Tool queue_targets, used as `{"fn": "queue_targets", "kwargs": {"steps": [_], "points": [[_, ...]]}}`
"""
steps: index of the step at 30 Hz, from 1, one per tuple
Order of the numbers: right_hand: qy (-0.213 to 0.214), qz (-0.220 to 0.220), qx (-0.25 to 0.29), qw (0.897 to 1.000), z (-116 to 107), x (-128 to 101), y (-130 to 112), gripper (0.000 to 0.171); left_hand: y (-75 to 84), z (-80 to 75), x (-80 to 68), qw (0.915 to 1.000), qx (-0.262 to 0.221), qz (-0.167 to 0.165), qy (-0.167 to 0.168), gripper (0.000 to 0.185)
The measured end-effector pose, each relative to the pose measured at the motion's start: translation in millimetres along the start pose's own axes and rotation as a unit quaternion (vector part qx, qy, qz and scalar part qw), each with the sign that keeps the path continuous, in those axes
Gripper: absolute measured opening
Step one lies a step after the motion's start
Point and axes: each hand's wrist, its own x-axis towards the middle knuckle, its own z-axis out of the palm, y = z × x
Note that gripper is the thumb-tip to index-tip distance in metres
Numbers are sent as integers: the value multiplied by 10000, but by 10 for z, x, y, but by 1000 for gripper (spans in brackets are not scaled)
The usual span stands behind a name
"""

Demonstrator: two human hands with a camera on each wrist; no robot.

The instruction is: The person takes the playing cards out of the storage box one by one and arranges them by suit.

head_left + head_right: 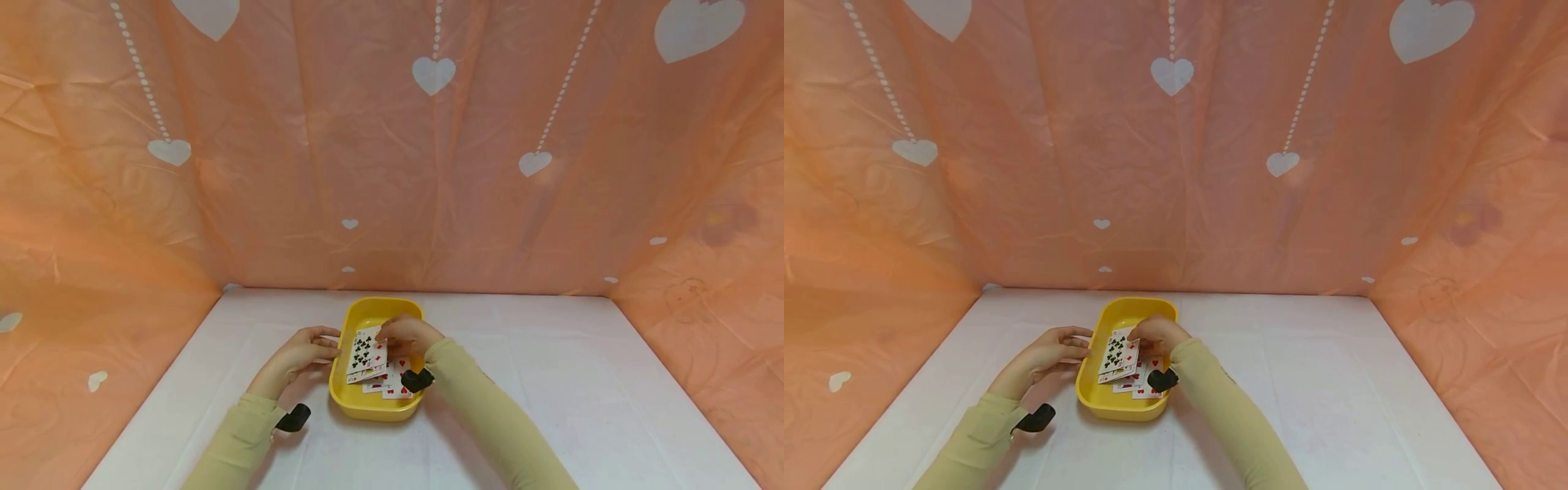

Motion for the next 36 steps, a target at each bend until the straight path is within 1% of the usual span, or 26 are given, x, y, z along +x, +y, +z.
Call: {"fn": "queue_targets", "kwargs": {"steps": [4,6,8,12,15,18,24,29,34,36], "points": [[47,-149,-398,9991,9,3,24,36,-2,-4,-8,10000,27,-10,-1,46],[117,-136,-494,9986,14,4,31,35,-2,-5,-11,10000,17,-13,-25,46],[205,-135,-550,9982,15,4,39,29,-6,-3,-13,10000,12,-12,-41,46],[244,-146,-440,9986,14,-3,31,14,-12,-1,-6,10000,-4,-17,-3,46],[253,-145,-367,9989,6,0,22,9,-17,-4,3,10000,-2,-17,34,46],[320,-84,-382,9987,-2,7,14,11,-22,-6,12,10000,1,-1,42,45],[461,-44,-614,9970,-9,-1,-1,18,-17,-4,10,10000,31,-27,39,45],[571,-111,-546,9968,-26,-36,-25,23,-10,-2,5,9999,37,-73,71,45],[736,-337,-619,9948,-64,-89,-80,30,-20,-7,11,10000,-29,-19,24,46],[789,-492,-689,9933,-83,-105,-104,28,-23,-12,8,10000,-67,26,-22,47]]}}
